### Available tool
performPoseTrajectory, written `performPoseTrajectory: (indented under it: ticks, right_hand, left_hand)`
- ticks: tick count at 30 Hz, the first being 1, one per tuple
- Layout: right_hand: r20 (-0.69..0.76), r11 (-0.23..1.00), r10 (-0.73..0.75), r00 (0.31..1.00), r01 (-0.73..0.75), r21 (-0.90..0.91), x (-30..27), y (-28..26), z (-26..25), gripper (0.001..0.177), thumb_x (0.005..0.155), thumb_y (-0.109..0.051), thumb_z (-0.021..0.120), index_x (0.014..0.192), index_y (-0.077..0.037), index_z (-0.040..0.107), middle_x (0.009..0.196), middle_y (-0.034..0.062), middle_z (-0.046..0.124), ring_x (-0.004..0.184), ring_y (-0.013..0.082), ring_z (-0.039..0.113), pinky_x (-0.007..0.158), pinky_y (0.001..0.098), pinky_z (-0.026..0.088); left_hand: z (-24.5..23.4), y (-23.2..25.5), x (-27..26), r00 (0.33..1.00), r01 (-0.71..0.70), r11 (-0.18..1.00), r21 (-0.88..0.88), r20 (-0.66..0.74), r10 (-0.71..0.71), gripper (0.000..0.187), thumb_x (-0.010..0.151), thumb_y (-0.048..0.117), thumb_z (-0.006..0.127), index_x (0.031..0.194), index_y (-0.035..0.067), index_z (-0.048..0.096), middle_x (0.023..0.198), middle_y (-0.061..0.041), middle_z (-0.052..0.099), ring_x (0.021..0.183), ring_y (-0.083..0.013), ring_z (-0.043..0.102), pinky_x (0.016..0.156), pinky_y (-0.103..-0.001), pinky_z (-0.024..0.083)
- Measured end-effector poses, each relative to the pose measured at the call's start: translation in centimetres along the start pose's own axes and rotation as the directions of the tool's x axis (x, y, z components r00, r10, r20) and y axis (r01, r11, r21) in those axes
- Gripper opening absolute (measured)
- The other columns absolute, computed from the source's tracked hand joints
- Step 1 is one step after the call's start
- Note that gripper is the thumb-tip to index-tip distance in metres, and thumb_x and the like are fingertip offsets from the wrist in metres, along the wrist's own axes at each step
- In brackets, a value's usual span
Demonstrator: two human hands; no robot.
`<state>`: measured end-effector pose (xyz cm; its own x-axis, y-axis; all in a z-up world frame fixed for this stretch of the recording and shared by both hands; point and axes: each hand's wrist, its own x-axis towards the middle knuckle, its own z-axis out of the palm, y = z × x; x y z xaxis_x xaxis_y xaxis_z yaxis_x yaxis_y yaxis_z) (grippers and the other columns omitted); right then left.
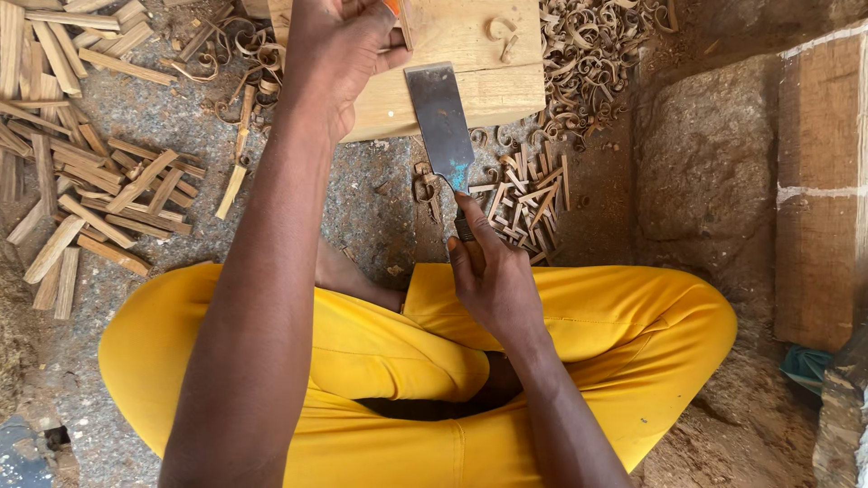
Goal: The person sits cross-legged on the floor and uses a hand chisel to carve small wooden sticks. They hold the sticks with one hand and strike the chisel with the other to shape the wood, producing wood shavings that accumulate on the floor.
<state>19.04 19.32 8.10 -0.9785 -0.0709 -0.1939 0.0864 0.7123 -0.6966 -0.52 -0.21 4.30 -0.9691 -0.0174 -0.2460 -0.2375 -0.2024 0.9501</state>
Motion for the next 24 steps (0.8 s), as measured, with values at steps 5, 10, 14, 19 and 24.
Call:
performPoseTrajectory:
  ticks: [5,10,14,19,24]
  right_hand:
    - [-0.017,0.999,-0.029,0.999,0.03,0.035,0.16,0.11,0.04,0.056,0.097,-0.006,0.067,0.151,-0.009,0.052,0.067,0.0167,0.07,0.047,0.0212,0.066,0.051,0.0394,0.051]
    - [0.001,0.998,-0.043,0.999,0.043,0.035,0.5,0.14,0.26,0.056,0.098,-0.007,0.066,0.152,-0.01,0.049,0.072,0.017,0.073,0.051,0.0192,0.07,0.05,0.0396,0.053]
    - [0.033,1.0,-0.005,0.999,0.004,0.028,0.72,0.11,0.2,0.058,0.098,-0.008,0.066,0.153,-0.012,0.048,0.068,0.0166,0.073,0.048,0.018,0.068,0.049,0.0401,0.052]
    - [0.049,1.0,0.011,0.999,-0.012,0.011,0.8,-0.14,0.07,0.059,0.098,-0.008,0.066,0.154,-0.012,0.046,0.063,0.0156,0.069,0.045,0.0172,0.066,0.049,0.0398,0.052]
    - [0.064,0.999,0.017,0.998,-0.019,0.028,0.84,-0.16,0.05,0.059,0.099,-0.008,0.065,0.155,-0.012,0.045,0.061,0.0138,0.069,0.046,0.0173,0.066,0.049,0.039,0.053]
  left_hand:
    - [0.39,-0.22,-0.06,0.999,0.029,0.999,-0.015,0.021,-0.029,0.015,0.098,0.011,0.069,0.11,0.005,0.065,0.105,-0.009,0.071,0.093,-0.0221,0.079,0.081,-0.035,0.069]
    - [0.39,-0.4,-0.3,0.996,-0.019,1.0,-0.004,0.084,0.019,0.013,0.099,0.009,0.073,0.107,0.005,0.065,0.098,-0.005,0.072,0.091,-0.0214,0.081,0.084,-0.036,0.071]
    - [0.68,-0.46,-0.37,0.995,-0.038,0.999,0.016,0.091,0.036,0.018,0.097,0.009,0.072,0.113,0.005,0.067,0.1,-0.006,0.076,0.091,-0.0224,0.083,0.083,-0.038,0.069]
    - [0.8,-0.38,-0.34,0.993,-0.052,0.998,-0.021,0.104,0.054,0.024,0.097,0.013,0.074,0.118,0.004,0.067,0.115,-0.011,0.077,0.099,-0.0229,0.083,0.084,-0.039,0.069]
    - [0.75,-0.46,-0.38,0.994,-0.056,0.998,0.006,0.099,0.055,0.023,0.1,0.016,0.072,0.118,0.003,0.067,0.117,-0.012,0.077,0.101,-0.0254,0.083,0.085,-0.04,0.069]
